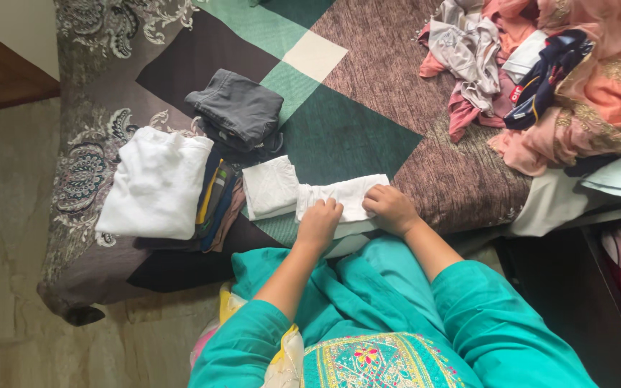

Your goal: The person folds clothes by hand, including pants and shirts, on a bed and stacks them into a pile.

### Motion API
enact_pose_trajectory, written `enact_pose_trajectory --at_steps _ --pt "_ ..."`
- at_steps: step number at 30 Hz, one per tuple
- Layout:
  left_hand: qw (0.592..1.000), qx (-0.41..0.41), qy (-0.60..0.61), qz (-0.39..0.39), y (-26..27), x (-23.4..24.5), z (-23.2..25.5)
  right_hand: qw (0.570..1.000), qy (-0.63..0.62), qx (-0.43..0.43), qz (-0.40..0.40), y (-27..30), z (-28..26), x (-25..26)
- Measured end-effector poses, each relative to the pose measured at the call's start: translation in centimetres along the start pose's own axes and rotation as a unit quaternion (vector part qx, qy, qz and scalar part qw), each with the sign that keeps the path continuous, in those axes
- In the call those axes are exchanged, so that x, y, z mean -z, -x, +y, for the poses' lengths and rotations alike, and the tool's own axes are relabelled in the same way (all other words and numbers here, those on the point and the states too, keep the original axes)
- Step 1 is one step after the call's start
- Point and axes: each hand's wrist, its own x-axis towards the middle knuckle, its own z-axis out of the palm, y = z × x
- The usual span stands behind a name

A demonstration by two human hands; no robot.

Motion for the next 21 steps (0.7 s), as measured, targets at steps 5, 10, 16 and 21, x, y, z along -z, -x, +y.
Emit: enact_pose_trajectory --at_steps 5,10,16,21 --pt "0.999 -0.012 0.039 -0.004 2.3 0.3 2.0 0.999 -0.005 -0.037 -0.014 1.4 -1.1 0.8" --pt "0.984 0.069 0.159 -0.043 2.8 1.3 2.1 0.971 0.004 -0.175 -0.162 1.5 -2.6 1.4" --pt "0.910 0.133 0.328 0.216 -0.3 0.3 2.6 0.978 -0.156 -0.137 0.036 -0.5 -4.3 -5.6" --pt "0.855 0.132 0.462 0.195 -2.4 -2.5 2.1 0.947 -0.209 -0.241 -0.048 -0.2 -4.7 -8.9"
